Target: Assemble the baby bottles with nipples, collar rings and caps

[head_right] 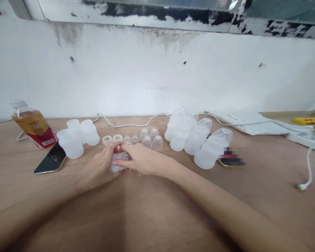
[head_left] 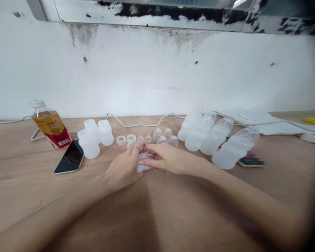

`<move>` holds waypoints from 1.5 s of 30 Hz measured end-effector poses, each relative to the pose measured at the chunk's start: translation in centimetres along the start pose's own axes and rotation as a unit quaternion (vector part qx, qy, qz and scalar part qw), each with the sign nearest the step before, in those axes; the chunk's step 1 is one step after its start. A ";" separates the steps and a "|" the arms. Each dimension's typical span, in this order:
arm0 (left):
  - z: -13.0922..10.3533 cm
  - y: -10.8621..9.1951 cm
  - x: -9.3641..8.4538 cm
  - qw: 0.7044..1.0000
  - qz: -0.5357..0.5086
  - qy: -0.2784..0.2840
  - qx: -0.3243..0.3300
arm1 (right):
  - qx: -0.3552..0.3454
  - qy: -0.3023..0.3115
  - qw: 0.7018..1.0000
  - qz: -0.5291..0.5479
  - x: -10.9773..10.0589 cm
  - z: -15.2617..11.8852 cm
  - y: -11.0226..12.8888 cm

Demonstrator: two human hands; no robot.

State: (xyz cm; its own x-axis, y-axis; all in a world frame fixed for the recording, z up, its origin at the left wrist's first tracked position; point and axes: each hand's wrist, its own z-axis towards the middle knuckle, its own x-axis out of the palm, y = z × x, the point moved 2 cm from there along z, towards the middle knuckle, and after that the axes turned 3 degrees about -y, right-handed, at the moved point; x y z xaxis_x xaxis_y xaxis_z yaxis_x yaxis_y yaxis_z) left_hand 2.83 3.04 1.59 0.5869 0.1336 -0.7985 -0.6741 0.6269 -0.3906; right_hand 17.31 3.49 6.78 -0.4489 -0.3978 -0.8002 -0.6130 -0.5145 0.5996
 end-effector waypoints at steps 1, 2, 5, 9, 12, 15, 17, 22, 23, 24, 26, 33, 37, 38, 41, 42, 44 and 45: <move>0.0 0.0 0.1 1.000 0.008 0.002 0.001 | 0.009 0.014 1.000 0.006 0.1 -0.1 -0.2; 0.1 0.1 0.1 1.000 0.016 0.001 -0.001 | 0.015 0.025 1.000 0.011 0.2 -0.2 -0.3; 0.4 0.3 -0.2 1.000 0.016 -0.006 -0.011 | -0.019 0.004 1.000 -0.008 0.4 -0.4 0.1; 1.1 0.5 -1.1 0.995 -0.093 0.017 -0.022 | -0.139 -0.075 0.978 -0.134 0.0 -0.6 1.4; 1.4 0.7 -1.7 0.994 -0.107 0.006 -0.019 | -0.142 -0.092 0.977 -0.127 -0.4 -0.4 1.2; 1.2 1.1 -1.4 0.994 -0.103 -0.004 -0.022 | -0.052 -0.108 0.993 0.009 -0.6 0.1 0.0; 1.1 1.3 -1.0 0.993 -0.113 -0.012 -0.026 | 0.022 -0.070 0.992 0.099 -0.2 0.5 -0.7; 0.8 1.2 -0.7 0.996 -0.092 -0.011 -0.007 | 0.059 0.003 0.989 0.137 0.0 0.3 -0.8; 0.8 0.9 -0.8 0.996 -0.088 -0.005 -0.001 | 0.045 0.007 0.991 0.126 -0.3 0.1 -0.5; 0.8 0.6 -1.0 0.996 -0.088 0.003 0.004 | 0.025 0.007 0.994 0.110 -0.6 -0.1 -0.2; 0.9 0.0 -1.5 0.994 -0.102 0.027 0.006 | -0.026 -0.012 0.998 0.060 -1.4 -0.6 0.4; 1.6 -0.9 -4.0 0.974 -0.155 0.154 -0.058 | -0.274 -0.054 0.957 -0.085 -1.9 -0.7 0.5; 1.9 -0.3 -6.0 0.943 -0.201 0.255 -0.065 | -0.365 -0.174 0.912 -0.071 -2.2 -0.4 -0.2; 1.9 -0.2 -6.3 0.929 -0.206 0.301 -0.058 | -0.366 -0.210 0.904 -0.068 -2.4 -0.4 -0.3; 2.0 0.5 -7.2 0.927 -0.155 0.337 -0.057 | -0.326 -0.261 0.906 -0.074 -3.2 -0.5 -0.6; 2.1 0.9 -7.4 0.940 -0.118 0.313 -0.064 | -0.303 -0.242 0.918 -0.084 -3.2 -0.4 -0.7; 2.2 1.5 -7.8 0.968 -0.025 0.240 -0.073 | -0.256 -0.160 0.946 -0.116 -2.9 -0.2 -1.0; 2.3 1.8 -8.0 0.976 0.024 0.205 -0.072 | -0.233 -0.113 0.956 -0.139 -2.5 -0.1 -1.1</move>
State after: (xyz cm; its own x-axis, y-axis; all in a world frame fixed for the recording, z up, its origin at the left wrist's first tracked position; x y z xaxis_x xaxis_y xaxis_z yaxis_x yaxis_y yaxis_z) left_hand -2.08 4.89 8.34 0.3438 -0.1761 -0.9224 -0.7706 0.5083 -0.3843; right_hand 19.18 5.00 8.09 -0.4721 -0.0497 -0.8801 -0.3961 -0.8800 0.2622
